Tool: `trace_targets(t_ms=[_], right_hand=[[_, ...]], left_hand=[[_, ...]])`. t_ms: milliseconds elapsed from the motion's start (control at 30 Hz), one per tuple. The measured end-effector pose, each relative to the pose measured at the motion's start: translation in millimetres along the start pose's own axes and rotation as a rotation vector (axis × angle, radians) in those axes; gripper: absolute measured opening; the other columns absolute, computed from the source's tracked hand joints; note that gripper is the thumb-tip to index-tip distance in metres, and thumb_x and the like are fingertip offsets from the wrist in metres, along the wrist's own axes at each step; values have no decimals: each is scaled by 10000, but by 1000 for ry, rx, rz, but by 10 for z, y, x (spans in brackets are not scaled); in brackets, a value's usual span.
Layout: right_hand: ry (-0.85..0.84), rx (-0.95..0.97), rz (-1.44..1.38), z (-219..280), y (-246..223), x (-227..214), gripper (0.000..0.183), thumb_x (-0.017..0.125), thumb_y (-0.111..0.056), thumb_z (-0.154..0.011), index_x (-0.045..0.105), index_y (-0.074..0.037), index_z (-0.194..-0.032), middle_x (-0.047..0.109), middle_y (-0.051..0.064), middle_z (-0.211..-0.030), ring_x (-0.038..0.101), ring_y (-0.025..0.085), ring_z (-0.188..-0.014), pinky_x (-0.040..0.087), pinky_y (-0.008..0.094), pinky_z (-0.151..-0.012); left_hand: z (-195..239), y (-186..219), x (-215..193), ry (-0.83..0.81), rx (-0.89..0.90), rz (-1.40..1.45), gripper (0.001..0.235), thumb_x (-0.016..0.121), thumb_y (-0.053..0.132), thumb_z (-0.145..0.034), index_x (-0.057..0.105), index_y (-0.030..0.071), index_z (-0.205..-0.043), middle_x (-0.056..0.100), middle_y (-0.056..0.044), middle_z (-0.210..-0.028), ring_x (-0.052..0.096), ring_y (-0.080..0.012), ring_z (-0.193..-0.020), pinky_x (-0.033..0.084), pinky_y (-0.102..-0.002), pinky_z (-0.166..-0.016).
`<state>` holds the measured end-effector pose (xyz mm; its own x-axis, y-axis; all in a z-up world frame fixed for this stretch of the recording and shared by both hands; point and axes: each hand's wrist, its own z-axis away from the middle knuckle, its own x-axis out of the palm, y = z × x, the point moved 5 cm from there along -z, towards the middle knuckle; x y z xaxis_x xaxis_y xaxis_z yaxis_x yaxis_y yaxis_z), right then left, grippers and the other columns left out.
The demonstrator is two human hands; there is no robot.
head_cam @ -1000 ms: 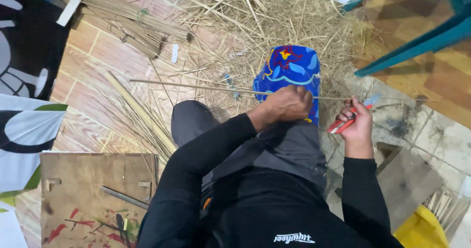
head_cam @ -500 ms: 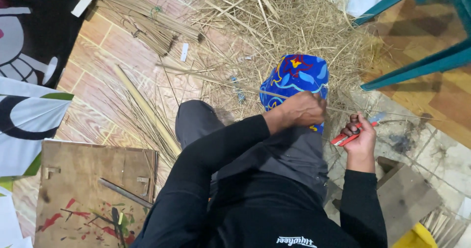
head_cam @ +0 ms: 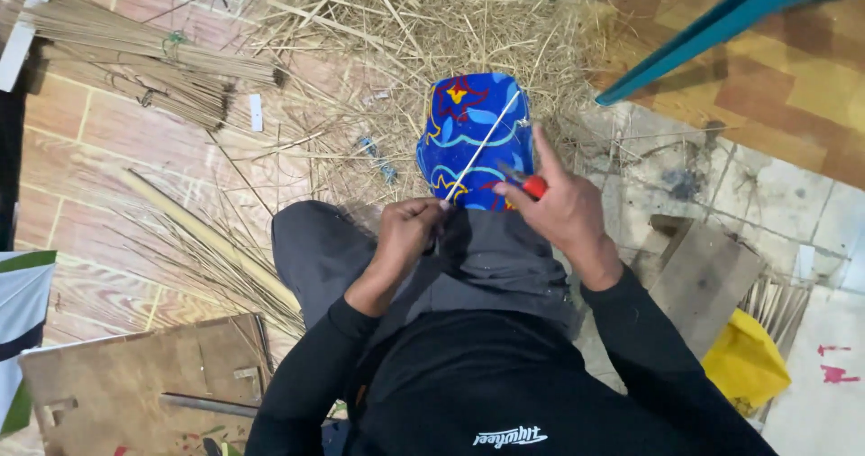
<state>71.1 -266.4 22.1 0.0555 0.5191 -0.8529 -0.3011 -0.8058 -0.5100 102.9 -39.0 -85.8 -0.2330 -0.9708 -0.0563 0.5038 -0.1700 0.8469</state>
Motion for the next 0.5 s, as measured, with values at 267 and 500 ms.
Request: trace_targets(t_ms=[267, 500], right_hand=[[-405, 94, 229, -205, -391, 136, 1155, 667, -740, -833, 69, -241, -1685, 743, 267, -1125, 711, 447, -1102, 503, 598, -989], [-431, 102, 265, -324, -376, 202, 1245, 678, -799, -790, 30, -234, -1690, 737, 293, -1104, 698, 449, -1137, 496, 574, -982]], left_hand=[[5, -313, 6, -18, 19, 117, 252, 734, 153, -908, 759, 50, -679, 577, -108, -457, 521, -150, -386, 370, -254, -385], [70, -326, 24, 33, 24, 163, 187, 740, 111, -883, 775, 37, -715, 584, -112, -455, 500, -125, -336, 348, -215, -348]])
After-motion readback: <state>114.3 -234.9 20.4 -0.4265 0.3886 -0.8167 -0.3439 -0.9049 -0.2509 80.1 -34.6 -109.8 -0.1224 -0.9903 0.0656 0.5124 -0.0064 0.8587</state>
